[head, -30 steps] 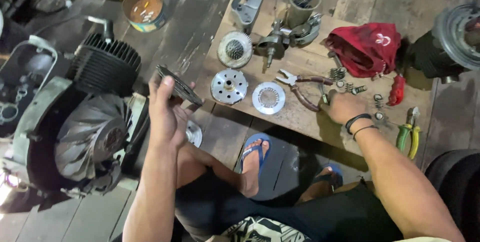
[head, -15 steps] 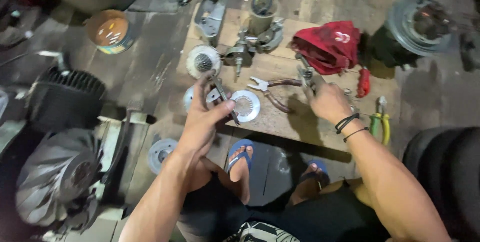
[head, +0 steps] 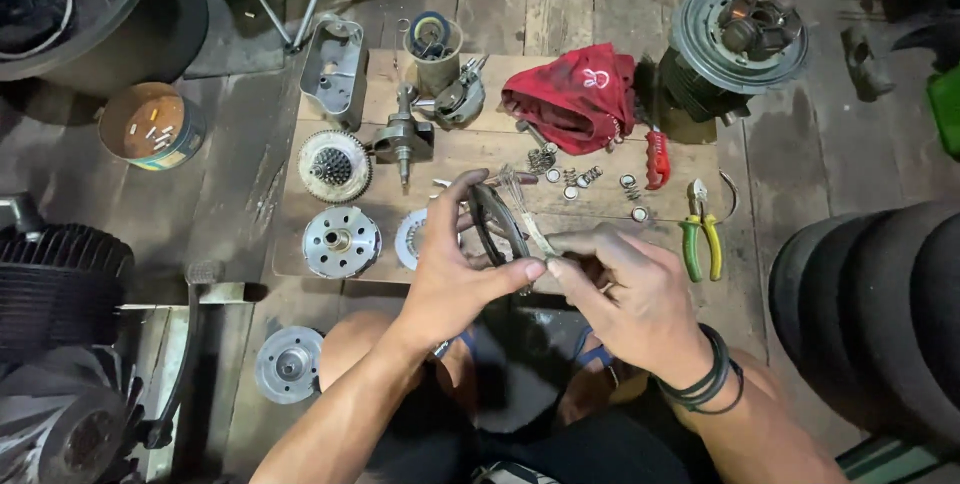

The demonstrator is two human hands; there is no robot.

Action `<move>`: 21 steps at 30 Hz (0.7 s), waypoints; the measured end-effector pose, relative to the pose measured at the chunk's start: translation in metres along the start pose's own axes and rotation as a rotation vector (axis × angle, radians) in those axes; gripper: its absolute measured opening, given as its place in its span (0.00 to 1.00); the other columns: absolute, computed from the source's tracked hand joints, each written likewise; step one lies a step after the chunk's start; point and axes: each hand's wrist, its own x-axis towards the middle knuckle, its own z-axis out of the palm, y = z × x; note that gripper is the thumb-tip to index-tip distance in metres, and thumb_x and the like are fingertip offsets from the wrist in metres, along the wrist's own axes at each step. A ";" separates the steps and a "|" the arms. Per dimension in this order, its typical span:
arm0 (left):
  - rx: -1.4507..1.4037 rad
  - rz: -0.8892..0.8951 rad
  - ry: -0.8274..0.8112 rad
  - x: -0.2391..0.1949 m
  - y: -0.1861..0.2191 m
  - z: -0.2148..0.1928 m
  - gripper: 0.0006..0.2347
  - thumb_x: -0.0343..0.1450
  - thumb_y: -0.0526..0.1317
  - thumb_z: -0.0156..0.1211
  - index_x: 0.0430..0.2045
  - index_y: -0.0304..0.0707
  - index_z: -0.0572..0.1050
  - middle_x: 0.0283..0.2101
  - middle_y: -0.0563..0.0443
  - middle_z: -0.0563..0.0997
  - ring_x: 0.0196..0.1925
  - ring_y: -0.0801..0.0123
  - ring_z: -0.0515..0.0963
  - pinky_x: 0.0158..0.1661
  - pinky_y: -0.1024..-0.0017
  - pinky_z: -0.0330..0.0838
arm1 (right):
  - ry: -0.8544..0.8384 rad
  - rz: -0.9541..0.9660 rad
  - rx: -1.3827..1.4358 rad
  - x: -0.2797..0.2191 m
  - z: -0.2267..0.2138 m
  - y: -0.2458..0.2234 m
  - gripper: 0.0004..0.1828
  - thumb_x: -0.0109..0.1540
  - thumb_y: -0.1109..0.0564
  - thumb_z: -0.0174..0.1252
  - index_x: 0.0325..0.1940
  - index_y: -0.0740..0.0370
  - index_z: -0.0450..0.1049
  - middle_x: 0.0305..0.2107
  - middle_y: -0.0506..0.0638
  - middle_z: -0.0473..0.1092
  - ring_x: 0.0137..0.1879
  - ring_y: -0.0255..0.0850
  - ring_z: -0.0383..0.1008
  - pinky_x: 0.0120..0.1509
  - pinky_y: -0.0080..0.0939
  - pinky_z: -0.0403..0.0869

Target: Cleaning and inspecting motorcycle clutch plates and components using a cloth and a marker.

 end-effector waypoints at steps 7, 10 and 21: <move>0.240 0.037 0.097 -0.009 0.015 -0.001 0.47 0.48 0.47 0.82 0.66 0.44 0.64 0.61 0.30 0.63 0.64 0.31 0.68 0.52 0.45 0.79 | -0.026 -0.040 -0.053 0.005 0.002 0.001 0.04 0.61 0.62 0.64 0.38 0.62 0.83 0.15 0.53 0.71 0.18 0.42 0.75 0.21 0.39 0.73; 0.269 0.057 0.121 -0.014 0.016 -0.007 0.47 0.49 0.46 0.82 0.66 0.43 0.63 0.61 0.29 0.62 0.65 0.29 0.66 0.55 0.42 0.75 | -0.048 -0.026 -0.037 0.005 0.009 0.001 0.03 0.61 0.61 0.64 0.37 0.60 0.83 0.14 0.52 0.71 0.16 0.41 0.73 0.21 0.38 0.72; 0.461 0.158 0.103 -0.018 0.013 -0.012 0.51 0.49 0.44 0.81 0.70 0.44 0.57 0.64 0.29 0.57 0.68 0.24 0.61 0.64 0.39 0.62 | -0.031 -0.019 -0.030 0.010 0.021 -0.012 0.05 0.60 0.66 0.63 0.39 0.63 0.83 0.18 0.58 0.73 0.21 0.46 0.78 0.19 0.38 0.73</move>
